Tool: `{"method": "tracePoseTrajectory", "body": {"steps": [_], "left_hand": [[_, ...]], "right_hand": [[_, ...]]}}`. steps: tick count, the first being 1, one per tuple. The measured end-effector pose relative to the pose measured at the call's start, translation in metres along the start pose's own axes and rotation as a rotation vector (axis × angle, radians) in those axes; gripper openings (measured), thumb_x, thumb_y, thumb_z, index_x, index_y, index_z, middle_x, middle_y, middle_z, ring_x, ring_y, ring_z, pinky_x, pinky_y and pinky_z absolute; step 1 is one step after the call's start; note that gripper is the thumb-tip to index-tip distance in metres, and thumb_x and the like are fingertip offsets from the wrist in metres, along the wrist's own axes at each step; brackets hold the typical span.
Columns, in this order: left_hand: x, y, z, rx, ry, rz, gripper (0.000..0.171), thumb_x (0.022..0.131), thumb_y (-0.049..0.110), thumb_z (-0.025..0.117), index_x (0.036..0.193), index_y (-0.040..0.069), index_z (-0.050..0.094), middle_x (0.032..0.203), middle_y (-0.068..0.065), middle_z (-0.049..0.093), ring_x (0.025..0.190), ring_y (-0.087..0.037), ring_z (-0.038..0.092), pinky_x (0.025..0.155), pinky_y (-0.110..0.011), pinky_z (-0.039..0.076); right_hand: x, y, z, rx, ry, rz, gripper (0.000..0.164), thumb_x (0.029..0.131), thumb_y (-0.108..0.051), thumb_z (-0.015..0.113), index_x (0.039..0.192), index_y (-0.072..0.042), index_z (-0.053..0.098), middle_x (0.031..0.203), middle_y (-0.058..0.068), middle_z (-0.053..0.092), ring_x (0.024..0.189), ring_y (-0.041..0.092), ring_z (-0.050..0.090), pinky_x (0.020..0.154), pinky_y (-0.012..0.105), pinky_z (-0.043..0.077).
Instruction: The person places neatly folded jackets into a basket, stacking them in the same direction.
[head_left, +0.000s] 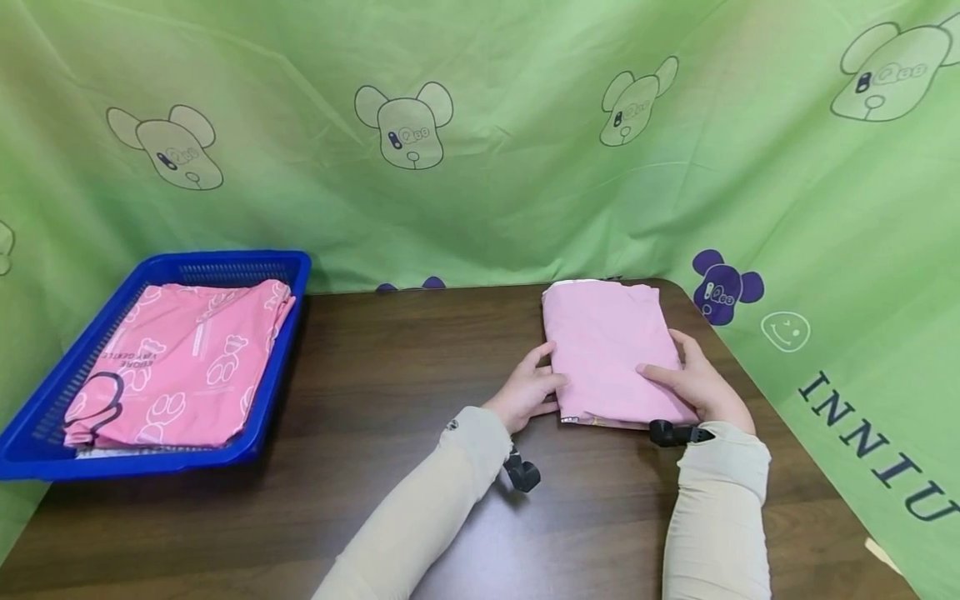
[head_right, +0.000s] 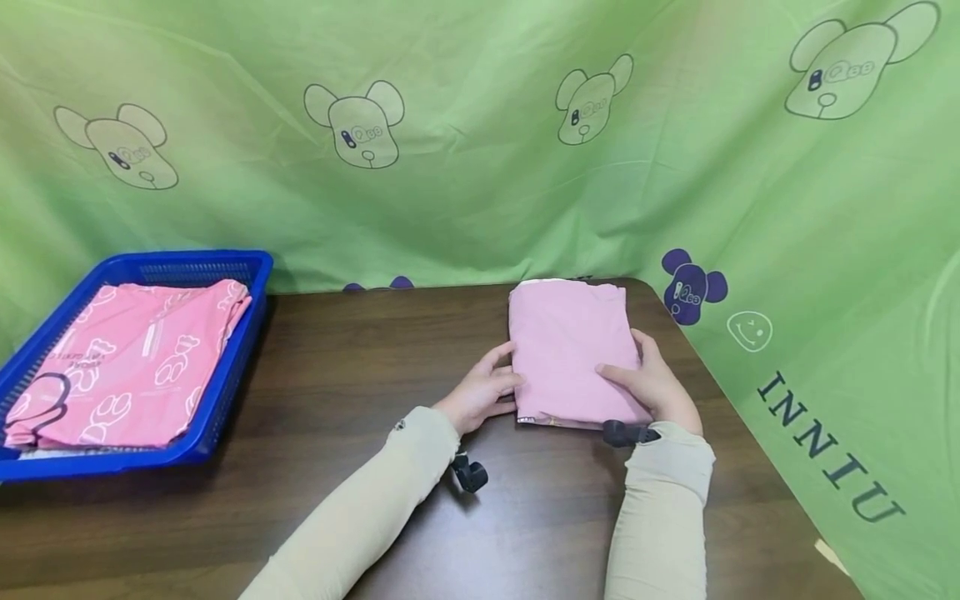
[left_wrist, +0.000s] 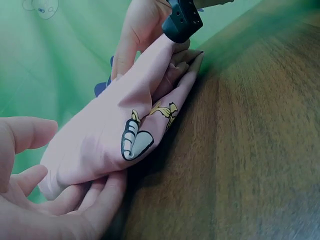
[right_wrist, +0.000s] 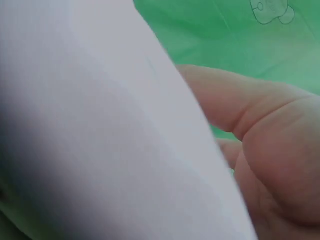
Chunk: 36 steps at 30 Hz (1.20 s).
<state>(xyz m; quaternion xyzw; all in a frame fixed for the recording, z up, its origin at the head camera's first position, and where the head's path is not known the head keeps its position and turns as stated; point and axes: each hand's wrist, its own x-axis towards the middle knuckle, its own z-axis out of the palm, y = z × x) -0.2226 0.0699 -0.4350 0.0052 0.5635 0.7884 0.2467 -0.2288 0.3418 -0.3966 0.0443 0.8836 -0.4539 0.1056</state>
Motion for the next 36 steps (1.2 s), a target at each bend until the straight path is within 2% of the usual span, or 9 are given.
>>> {"method": "tracePoseTrajectory", "body": {"steps": [4,7,11,13,16,19,21,27,36], "left_hand": [[-0.001,0.001,-0.002,0.019,0.015,0.007,0.071,0.092,0.002,0.064,0.156,0.018,0.038,0.129,-0.014,0.060,0.095,-0.022,0.063,0.086,-0.047,0.056],[-0.002,0.001,-0.006,0.038,0.020,0.008,0.070,0.092,0.004,0.065,0.155,0.019,0.039,0.126,-0.014,0.059,0.095,-0.024,0.065,0.083,-0.046,0.057],[-0.002,0.001,-0.011,0.048,0.017,-0.001,0.071,0.093,0.005,0.066,0.156,0.020,0.038,0.122,-0.013,0.057,0.093,-0.024,0.065,0.084,-0.047,0.057],[-0.003,0.001,-0.014,0.042,0.012,-0.010,0.071,0.093,0.006,0.067,0.156,0.021,0.038,0.121,-0.013,0.056,0.092,-0.024,0.065,0.085,-0.048,0.057],[-0.003,0.000,-0.017,0.041,-0.001,-0.023,0.071,0.093,0.005,0.067,0.156,0.022,0.037,0.120,-0.013,0.055,0.091,-0.025,0.066,0.086,-0.050,0.057],[-0.004,-0.001,-0.020,0.048,-0.012,-0.032,0.073,0.093,0.004,0.068,0.156,0.023,0.037,0.119,-0.014,0.053,0.089,-0.025,0.066,0.086,-0.051,0.057],[-0.004,-0.002,-0.022,0.051,-0.019,-0.031,0.076,0.092,0.003,0.069,0.157,0.025,0.035,0.119,-0.014,0.053,0.086,-0.024,0.066,0.085,-0.050,0.058],[-0.005,-0.001,-0.032,0.056,-0.037,-0.022,0.085,0.090,-0.001,0.068,0.160,0.028,0.029,0.131,-0.016,0.052,0.081,-0.020,0.064,0.079,-0.045,0.059],[-0.009,0.000,-0.046,0.030,-0.047,-0.035,0.090,0.090,-0.005,0.067,0.161,0.033,0.026,0.162,-0.012,0.030,0.082,-0.020,0.064,0.082,-0.047,0.058]], "right_hand": [[0.002,0.002,0.001,0.037,-0.048,-0.023,0.103,0.096,-0.020,0.069,0.160,-0.001,-0.010,0.163,0.034,-0.005,0.149,0.049,0.005,0.119,0.063,0.010],[0.003,0.003,0.003,0.063,-0.089,-0.065,0.104,0.095,-0.014,0.069,0.161,-0.006,-0.012,0.165,0.026,-0.012,0.151,0.045,-0.009,0.119,0.062,0.000],[0.003,0.003,0.006,0.107,-0.138,-0.098,0.103,0.093,-0.008,0.069,0.162,-0.008,-0.007,0.167,0.019,-0.012,0.151,0.040,-0.011,0.120,0.060,-0.002],[0.003,0.002,0.006,0.113,-0.150,-0.099,0.100,0.093,-0.009,0.069,0.163,-0.007,-0.003,0.168,0.020,-0.010,0.151,0.040,-0.007,0.121,0.057,0.002],[0.001,0.000,0.007,0.115,-0.166,-0.089,0.097,0.094,-0.010,0.069,0.163,-0.008,0.001,0.167,0.023,-0.005,0.148,0.041,0.006,0.119,0.038,0.021],[-0.001,-0.003,0.009,0.132,-0.184,-0.089,0.095,0.094,-0.010,0.069,0.163,-0.008,0.004,0.166,0.026,-0.002,0.143,0.040,0.016,0.100,0.015,0.033],[-0.001,-0.005,0.011,0.146,-0.198,-0.091,0.094,0.094,-0.011,0.069,0.163,-0.008,0.005,0.165,0.029,0.001,0.139,0.040,0.022,0.088,0.008,0.036],[-0.001,-0.011,0.016,0.176,-0.242,-0.097,0.092,0.094,-0.010,0.068,0.163,-0.008,0.008,0.163,0.032,0.007,0.139,0.038,0.024,0.088,0.008,0.037],[0.001,-0.019,0.024,0.283,-0.328,-0.073,0.091,0.095,-0.004,0.065,0.163,-0.009,0.004,0.161,0.031,0.008,0.132,0.030,0.032,0.087,0.016,0.049]]}}
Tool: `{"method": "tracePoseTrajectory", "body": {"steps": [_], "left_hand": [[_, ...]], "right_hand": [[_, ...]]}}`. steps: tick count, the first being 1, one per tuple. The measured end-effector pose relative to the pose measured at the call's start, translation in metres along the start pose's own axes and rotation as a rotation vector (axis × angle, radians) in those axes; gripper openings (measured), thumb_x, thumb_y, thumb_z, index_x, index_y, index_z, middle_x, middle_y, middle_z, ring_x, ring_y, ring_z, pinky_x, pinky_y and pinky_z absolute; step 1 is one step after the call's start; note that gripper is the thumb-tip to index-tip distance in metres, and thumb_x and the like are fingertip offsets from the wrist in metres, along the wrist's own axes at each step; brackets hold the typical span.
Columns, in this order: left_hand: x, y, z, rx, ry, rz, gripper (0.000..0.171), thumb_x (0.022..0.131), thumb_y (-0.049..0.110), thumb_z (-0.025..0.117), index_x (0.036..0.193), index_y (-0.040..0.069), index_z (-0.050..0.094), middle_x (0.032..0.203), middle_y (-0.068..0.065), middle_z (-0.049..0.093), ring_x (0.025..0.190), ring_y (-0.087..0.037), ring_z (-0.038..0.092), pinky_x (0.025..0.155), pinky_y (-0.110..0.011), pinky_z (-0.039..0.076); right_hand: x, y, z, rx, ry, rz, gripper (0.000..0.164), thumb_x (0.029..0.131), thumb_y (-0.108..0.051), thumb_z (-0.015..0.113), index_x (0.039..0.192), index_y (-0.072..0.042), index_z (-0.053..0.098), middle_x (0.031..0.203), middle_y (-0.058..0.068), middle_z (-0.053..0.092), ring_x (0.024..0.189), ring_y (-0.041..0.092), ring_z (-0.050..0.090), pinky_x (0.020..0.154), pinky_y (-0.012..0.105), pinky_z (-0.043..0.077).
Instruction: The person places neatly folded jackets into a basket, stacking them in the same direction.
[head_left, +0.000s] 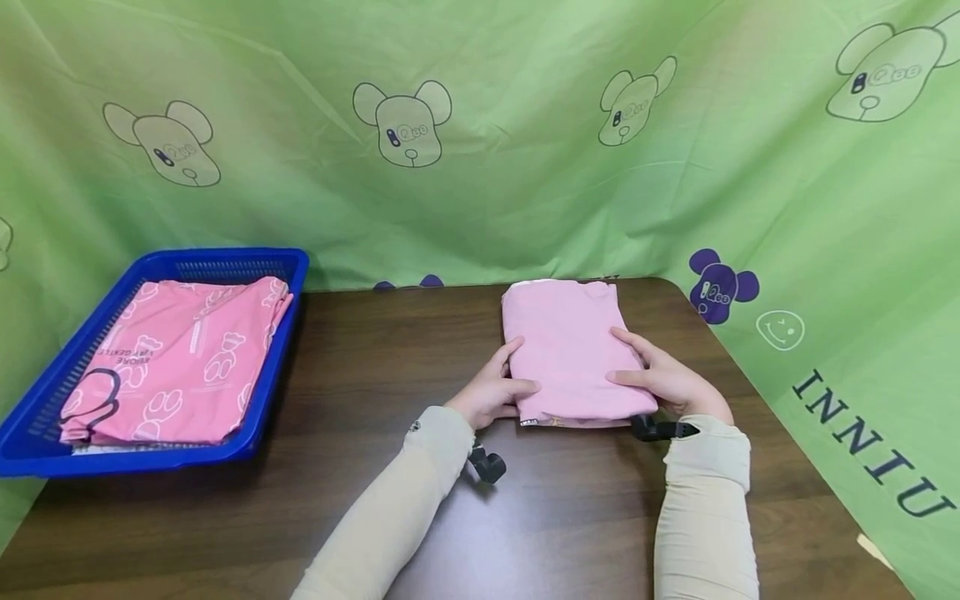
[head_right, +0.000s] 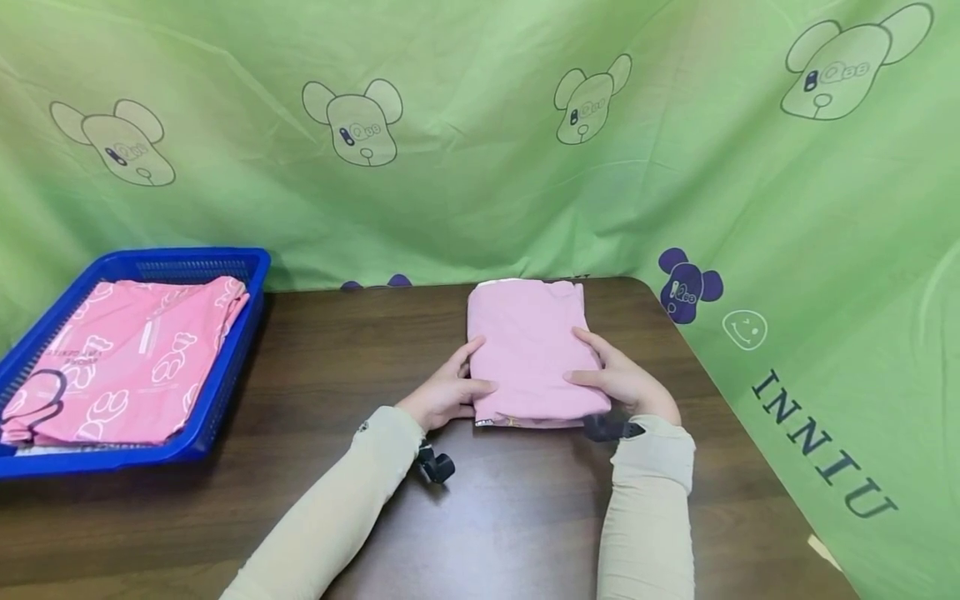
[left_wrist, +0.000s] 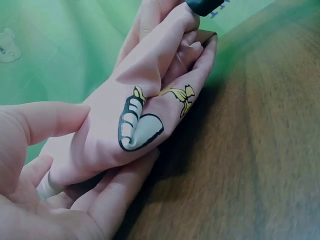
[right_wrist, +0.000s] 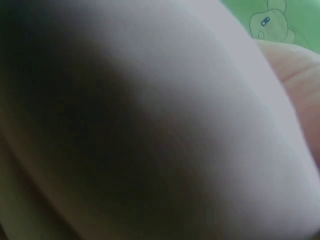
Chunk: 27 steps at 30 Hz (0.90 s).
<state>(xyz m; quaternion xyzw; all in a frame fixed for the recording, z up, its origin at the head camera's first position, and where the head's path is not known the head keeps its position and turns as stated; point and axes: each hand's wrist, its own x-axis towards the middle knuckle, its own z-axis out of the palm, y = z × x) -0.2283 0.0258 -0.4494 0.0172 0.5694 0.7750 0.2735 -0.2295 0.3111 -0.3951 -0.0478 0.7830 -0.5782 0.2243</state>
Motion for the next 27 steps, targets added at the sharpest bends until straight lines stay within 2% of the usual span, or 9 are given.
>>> {"method": "tracePoseTrajectory", "body": {"steps": [8,17,25,27], "left_hand": [[-0.011,0.005,-0.009,0.011,0.005,0.032,0.091,0.090,-0.008,0.065,0.161,0.032,0.026,0.166,-0.010,0.021,0.079,-0.020,0.064,0.078,-0.043,0.059],[-0.018,0.009,-0.020,0.020,0.026,0.069,0.092,0.088,-0.010,0.066,0.161,0.030,0.026,0.167,-0.010,0.020,0.080,-0.021,0.065,0.076,-0.040,0.059],[-0.026,0.016,-0.031,0.031,0.036,0.088,0.092,0.088,-0.010,0.065,0.161,0.029,0.026,0.166,-0.011,0.022,0.090,-0.023,0.063,0.077,-0.039,0.058],[-0.028,0.016,-0.034,0.032,0.038,0.088,0.092,0.088,-0.010,0.065,0.161,0.029,0.026,0.166,-0.011,0.023,0.092,-0.023,0.062,0.077,-0.039,0.059]], "right_hand": [[0.006,-0.003,0.007,-0.004,-0.030,-0.020,0.092,0.095,-0.005,0.066,0.164,-0.010,0.006,0.163,0.028,0.006,0.139,0.033,0.025,0.092,0.012,0.044],[0.012,-0.008,0.017,0.023,-0.038,-0.068,0.092,0.094,0.000,0.065,0.164,-0.011,0.007,0.161,0.027,0.012,0.133,0.025,0.033,0.093,0.016,0.047],[0.016,-0.018,0.026,-0.072,-0.019,-0.080,0.093,0.092,-0.005,0.070,0.164,-0.012,0.011,0.165,0.025,0.010,0.145,0.035,0.021,0.095,0.010,0.038],[0.017,-0.021,0.029,-0.110,-0.015,-0.080,0.093,0.092,-0.007,0.070,0.164,-0.012,0.012,0.166,0.025,0.009,0.147,0.035,0.019,0.106,0.018,0.036]]}}
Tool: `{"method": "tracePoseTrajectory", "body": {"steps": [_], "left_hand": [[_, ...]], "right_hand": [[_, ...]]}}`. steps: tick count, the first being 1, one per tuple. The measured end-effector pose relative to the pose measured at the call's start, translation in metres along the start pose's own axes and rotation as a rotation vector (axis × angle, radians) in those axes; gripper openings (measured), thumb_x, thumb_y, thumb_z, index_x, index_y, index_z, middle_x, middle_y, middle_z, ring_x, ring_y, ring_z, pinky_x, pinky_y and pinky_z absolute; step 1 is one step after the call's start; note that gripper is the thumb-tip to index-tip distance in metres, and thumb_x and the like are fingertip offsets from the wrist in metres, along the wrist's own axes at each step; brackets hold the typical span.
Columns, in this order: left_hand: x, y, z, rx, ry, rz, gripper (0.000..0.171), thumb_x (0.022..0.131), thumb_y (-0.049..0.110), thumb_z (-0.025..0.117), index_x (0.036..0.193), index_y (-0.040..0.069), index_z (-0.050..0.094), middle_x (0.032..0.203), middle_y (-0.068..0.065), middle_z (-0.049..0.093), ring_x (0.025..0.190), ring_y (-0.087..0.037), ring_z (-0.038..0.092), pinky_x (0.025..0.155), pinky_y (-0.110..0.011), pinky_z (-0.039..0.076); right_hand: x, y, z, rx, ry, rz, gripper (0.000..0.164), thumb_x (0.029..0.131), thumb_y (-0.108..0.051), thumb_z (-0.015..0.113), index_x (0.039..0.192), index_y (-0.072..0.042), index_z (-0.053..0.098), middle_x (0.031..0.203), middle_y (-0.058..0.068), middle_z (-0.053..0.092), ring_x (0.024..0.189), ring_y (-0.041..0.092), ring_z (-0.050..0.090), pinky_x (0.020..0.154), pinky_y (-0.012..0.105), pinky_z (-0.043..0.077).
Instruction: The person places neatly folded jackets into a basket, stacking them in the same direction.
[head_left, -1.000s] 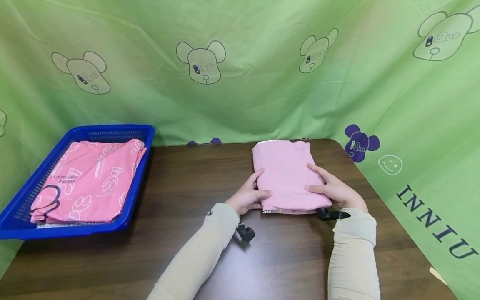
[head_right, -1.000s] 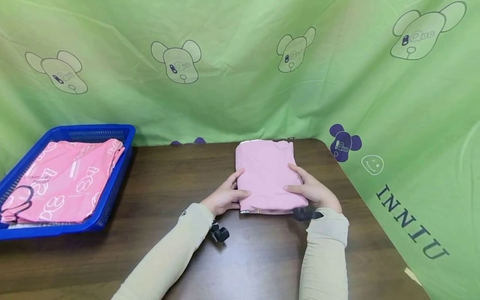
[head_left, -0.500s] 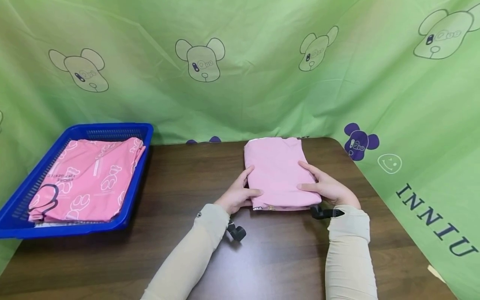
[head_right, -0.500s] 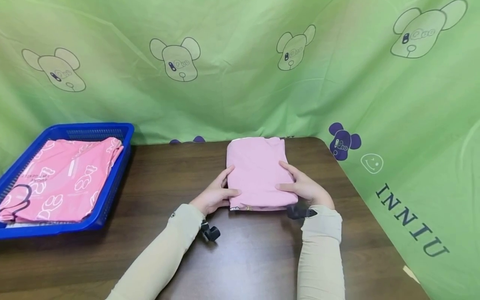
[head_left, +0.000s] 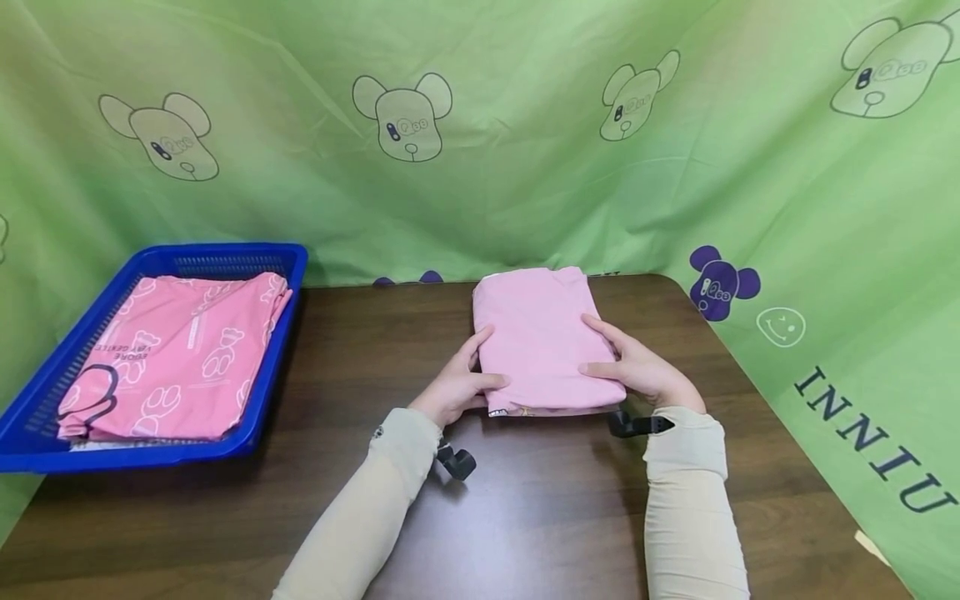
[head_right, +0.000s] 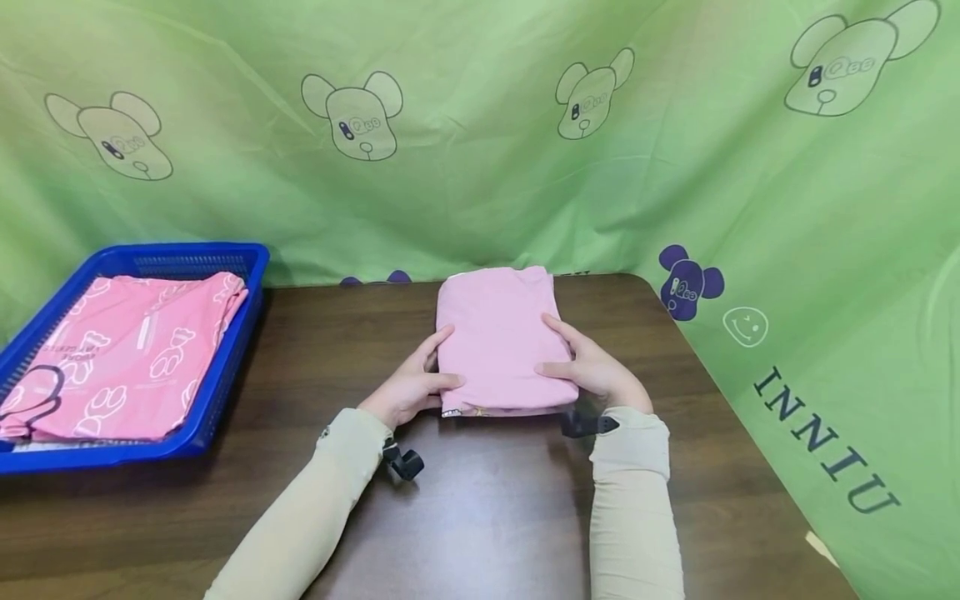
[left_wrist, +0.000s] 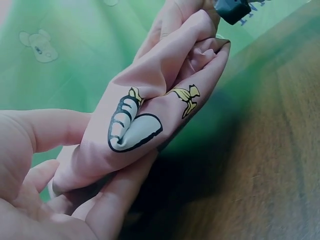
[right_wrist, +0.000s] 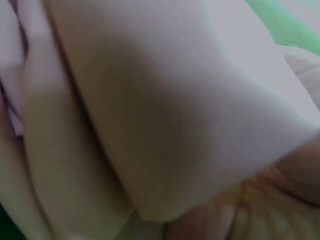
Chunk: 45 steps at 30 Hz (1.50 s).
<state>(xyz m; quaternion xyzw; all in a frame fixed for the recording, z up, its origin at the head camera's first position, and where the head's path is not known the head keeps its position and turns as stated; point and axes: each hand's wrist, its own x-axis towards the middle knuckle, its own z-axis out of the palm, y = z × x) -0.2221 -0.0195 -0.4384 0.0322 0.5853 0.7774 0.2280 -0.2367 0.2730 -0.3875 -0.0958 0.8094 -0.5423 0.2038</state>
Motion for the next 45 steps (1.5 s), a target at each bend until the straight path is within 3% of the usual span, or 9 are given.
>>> {"method": "tracePoseTrajectory", "body": {"steps": [5,8,10,16,19,27,33,38,45], "left_hand": [[-0.005,0.005,-0.006,0.009,0.010,0.006,0.091,0.088,-0.011,0.064,0.161,0.029,0.027,0.164,-0.013,0.027,0.088,-0.021,0.062,0.075,-0.037,0.059],[-0.009,0.009,-0.010,0.015,0.010,0.012,0.091,0.089,-0.011,0.063,0.161,0.030,0.027,0.164,-0.012,0.027,0.087,-0.021,0.061,0.072,-0.035,0.058],[-0.012,0.012,-0.013,0.018,0.011,0.019,0.091,0.088,-0.012,0.062,0.161,0.030,0.026,0.165,-0.010,0.026,0.089,-0.021,0.061,0.072,-0.035,0.058],[-0.021,0.025,-0.023,0.039,0.020,0.057,0.094,0.086,-0.015,0.060,0.161,0.030,0.026,0.164,-0.009,0.026,0.098,-0.024,0.061,0.075,-0.037,0.059],[-0.025,0.031,-0.026,0.050,0.030,0.071,0.095,0.085,-0.016,0.059,0.162,0.029,0.026,0.162,-0.011,0.028,0.097,-0.025,0.060,0.073,-0.036,0.059],[-0.040,0.049,-0.038,0.070,0.060,0.107,0.095,0.083,-0.017,0.054,0.162,0.027,0.024,0.159,-0.015,0.024,0.093,-0.027,0.056,0.068,-0.032,0.056],[-0.051,0.057,-0.049,0.112,0.089,0.195,0.097,0.077,-0.016,0.054,0.162,0.020,0.025,0.159,-0.016,0.022,0.111,-0.031,0.047,0.072,-0.025,0.051],[-0.062,0.066,-0.056,0.175,0.135,0.265,0.096,0.075,-0.016,0.054,0.161,0.018,0.028,0.159,-0.016,0.025,0.125,-0.030,0.039,0.080,-0.022,0.048],[-0.078,0.080,-0.066,0.198,0.220,0.316,0.093,0.077,-0.015,0.053,0.160,0.019,0.031,0.157,-0.013,0.029,0.124,-0.029,0.041,0.079,-0.021,0.049]], "right_hand": [[0.002,-0.008,0.007,-0.068,0.021,-0.014,0.093,0.092,-0.009,0.072,0.164,-0.013,0.014,0.166,0.023,0.013,0.146,0.034,0.023,0.108,0.019,0.032],[0.002,-0.014,0.012,-0.069,0.033,-0.028,0.093,0.091,-0.009,0.073,0.164,-0.014,0.015,0.164,0.024,0.018,0.143,0.033,0.028,0.096,0.009,0.035],[0.002,-0.018,0.015,-0.074,0.036,-0.039,0.094,0.091,-0.008,0.073,0.164,-0.015,0.014,0.164,0.023,0.019,0.143,0.033,0.029,0.100,0.014,0.036],[0.004,-0.030,0.026,-0.105,0.063,-0.078,0.093,0.091,-0.009,0.073,0.164,-0.017,0.016,0.165,0.021,0.016,0.144,0.033,0.028,0.118,0.048,0.025],[0.005,-0.034,0.033,-0.082,0.070,-0.095,0.093,0.091,-0.007,0.072,0.164,-0.017,0.016,0.167,0.017,0.013,0.145,0.033,0.026,0.119,0.053,0.021],[0.012,-0.045,0.054,-0.079,0.098,-0.147,0.092,0.090,-0.008,0.072,0.164,-0.020,0.018,0.166,0.015,0.018,0.142,0.030,0.033,0.114,0.040,0.031],[0.017,-0.052,0.074,0.013,0.113,-0.173,0.091,0.090,-0.004,0.071,0.163,-0.022,0.020,0.165,0.014,0.021,0.137,0.029,0.038,0.100,0.018,0.039],[0.022,-0.056,0.091,0.116,0.119,-0.228,0.090,0.091,-0.001,0.068,0.163,-0.024,0.020,0.166,0.006,0.018,0.136,0.028,0.037,0.099,0.019,0.041],[0.031,-0.064,0.116,0.228,0.115,-0.341,0.091,0.088,0.006,0.062,0.163,-0.022,0.020,0.163,0.009,0.020,0.132,0.025,0.034,0.101,0.023,0.039]]}}
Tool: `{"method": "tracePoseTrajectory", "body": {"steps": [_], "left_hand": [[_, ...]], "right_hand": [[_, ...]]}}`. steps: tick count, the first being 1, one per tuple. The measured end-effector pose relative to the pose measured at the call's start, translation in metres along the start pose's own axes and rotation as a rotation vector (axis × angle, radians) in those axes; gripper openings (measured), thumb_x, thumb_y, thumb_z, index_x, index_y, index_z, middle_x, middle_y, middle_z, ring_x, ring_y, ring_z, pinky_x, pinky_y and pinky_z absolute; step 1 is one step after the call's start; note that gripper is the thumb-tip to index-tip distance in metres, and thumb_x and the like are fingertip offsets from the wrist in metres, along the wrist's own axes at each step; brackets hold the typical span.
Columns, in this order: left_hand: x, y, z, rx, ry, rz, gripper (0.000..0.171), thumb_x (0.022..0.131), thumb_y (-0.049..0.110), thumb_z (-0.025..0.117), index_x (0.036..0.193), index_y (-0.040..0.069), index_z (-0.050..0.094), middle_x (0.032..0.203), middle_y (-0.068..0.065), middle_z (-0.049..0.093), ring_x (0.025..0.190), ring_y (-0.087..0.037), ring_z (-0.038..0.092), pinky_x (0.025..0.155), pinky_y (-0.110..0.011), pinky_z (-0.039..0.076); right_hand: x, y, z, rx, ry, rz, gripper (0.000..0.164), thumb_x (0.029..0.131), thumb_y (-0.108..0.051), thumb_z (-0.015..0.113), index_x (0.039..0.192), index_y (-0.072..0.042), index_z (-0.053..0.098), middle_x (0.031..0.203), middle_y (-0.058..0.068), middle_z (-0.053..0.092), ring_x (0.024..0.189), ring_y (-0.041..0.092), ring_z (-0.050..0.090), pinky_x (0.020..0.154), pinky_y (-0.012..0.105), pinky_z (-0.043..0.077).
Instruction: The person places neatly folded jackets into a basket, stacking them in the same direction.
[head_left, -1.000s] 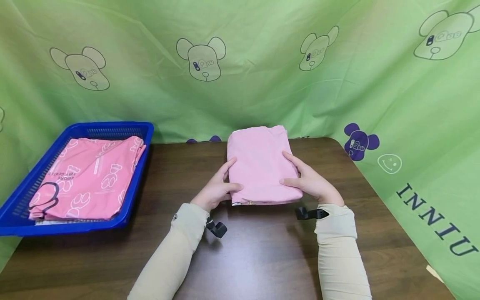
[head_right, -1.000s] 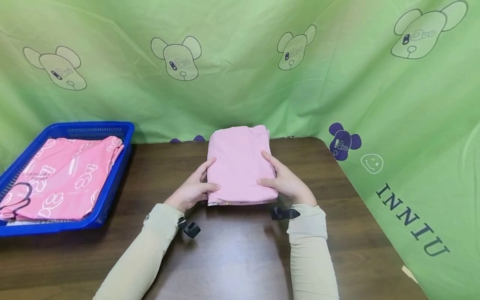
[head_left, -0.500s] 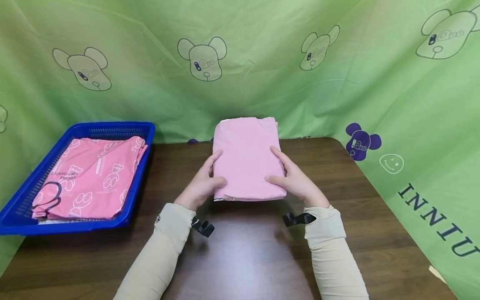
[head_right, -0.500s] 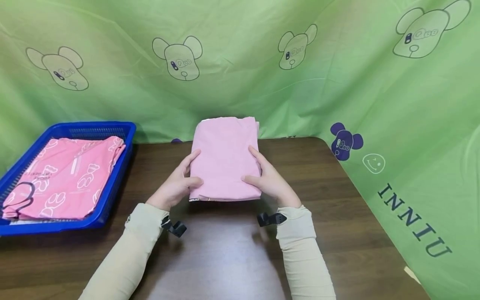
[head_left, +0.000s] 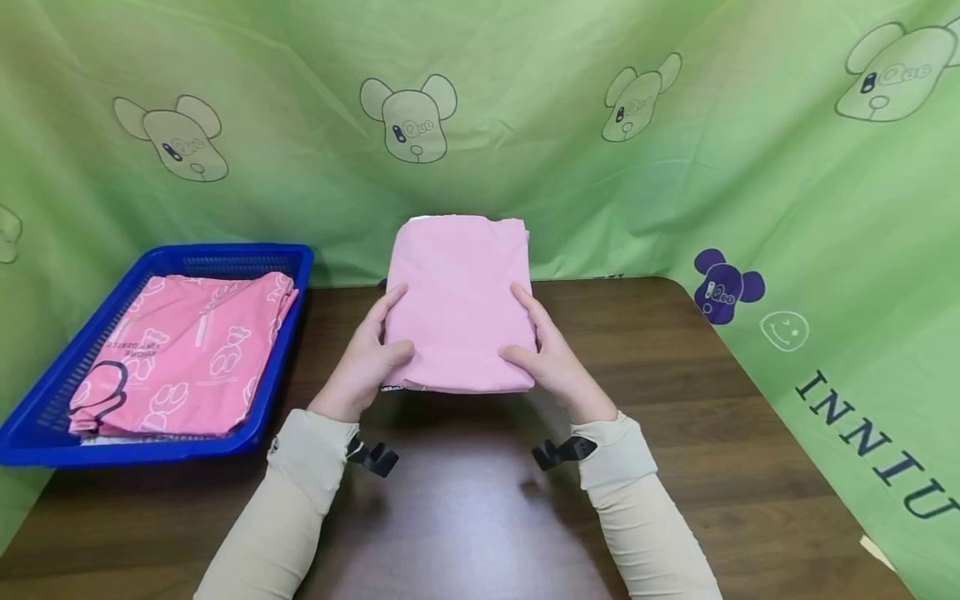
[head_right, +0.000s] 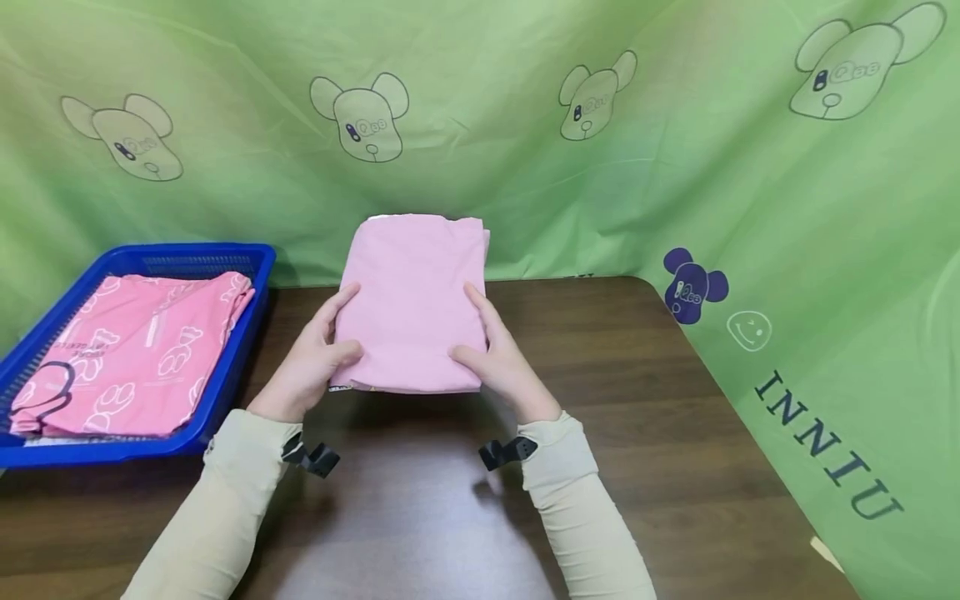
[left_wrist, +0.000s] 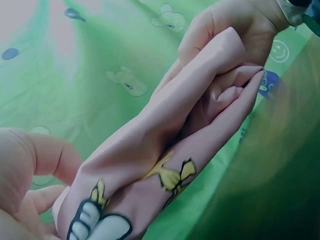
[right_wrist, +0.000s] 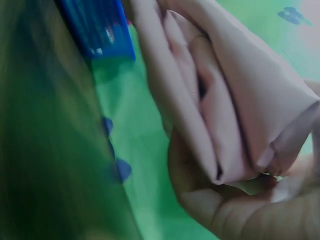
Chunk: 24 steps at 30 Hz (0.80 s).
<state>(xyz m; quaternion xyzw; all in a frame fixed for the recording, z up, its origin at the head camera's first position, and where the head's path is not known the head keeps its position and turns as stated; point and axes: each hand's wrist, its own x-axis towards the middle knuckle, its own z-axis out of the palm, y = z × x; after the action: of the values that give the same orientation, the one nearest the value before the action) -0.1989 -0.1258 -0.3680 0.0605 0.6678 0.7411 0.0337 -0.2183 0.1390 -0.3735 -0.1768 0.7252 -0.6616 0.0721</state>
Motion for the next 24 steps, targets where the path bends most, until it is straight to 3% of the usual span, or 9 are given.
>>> {"method": "tracePoseTrajectory", "body": {"steps": [9,11,15,19,24], "left_hand": [[-0.015,0.021,-0.031,0.055,0.090,0.010,0.089,0.082,-0.015,0.049,0.161,0.021,0.031,0.157,-0.012,0.028,0.122,-0.030,0.040,0.069,-0.021,0.050],[-0.019,0.027,-0.040,0.080,0.105,0.020,0.089,0.082,-0.016,0.049,0.161,0.021,0.030,0.159,-0.010,0.027,0.125,-0.028,0.038,0.073,-0.020,0.050],[-0.028,0.038,-0.056,0.125,0.136,0.056,0.089,0.081,-0.017,0.048,0.161,0.019,0.030,0.165,-0.004,0.021,0.131,-0.023,0.032,0.082,-0.018,0.046],[-0.036,0.047,-0.073,0.163,0.172,0.093,0.089,0.081,-0.017,0.047,0.160,0.020,0.033,0.166,0.000,0.020,0.130,-0.020,0.031,0.079,-0.016,0.045],[-0.047,0.057,-0.094,0.107,0.178,0.072,0.092,0.080,-0.019,0.046,0.160,0.025,0.033,0.167,-0.002,0.017,0.127,-0.022,0.036,0.074,-0.016,0.051]], "right_hand": [[0.015,-0.005,0.040,0.177,-0.054,-0.114,0.091,0.086,0.008,0.058,0.163,-0.018,0.018,0.159,0.012,0.023,0.126,0.024,0.039,0.099,0.025,0.042],[0.019,-0.007,0.050,0.211,-0.065,-0.124,0.092,0.085,0.008,0.058,0.163,-0.018,0.018,0.157,0.014,0.025,0.125,0.024,0.041,0.099,0.025,0.044],[0.026,-0.013,0.071,0.262,-0.097,-0.128,0.093,0.085,0.009,0.059,0.163,-0.019,0.017,0.157,0.014,0.024,0.125,0.024,0.042,0.097,0.026,0.046],[0.033,-0.019,0.088,0.283,-0.130,-0.121,0.094,0.085,0.010,0.060,0.163,-0.020,0.017,0.158,0.014,0.023,0.125,0.024,0.042,0.097,0.026,0.047],[0.042,-0.027,0.107,0.279,-0.168,-0.111,0.096,0.086,0.010,0.062,0.164,-0.022,0.017,0.158,0.015,0.025,0.126,0.024,0.044,0.096,0.027,0.048]]}}
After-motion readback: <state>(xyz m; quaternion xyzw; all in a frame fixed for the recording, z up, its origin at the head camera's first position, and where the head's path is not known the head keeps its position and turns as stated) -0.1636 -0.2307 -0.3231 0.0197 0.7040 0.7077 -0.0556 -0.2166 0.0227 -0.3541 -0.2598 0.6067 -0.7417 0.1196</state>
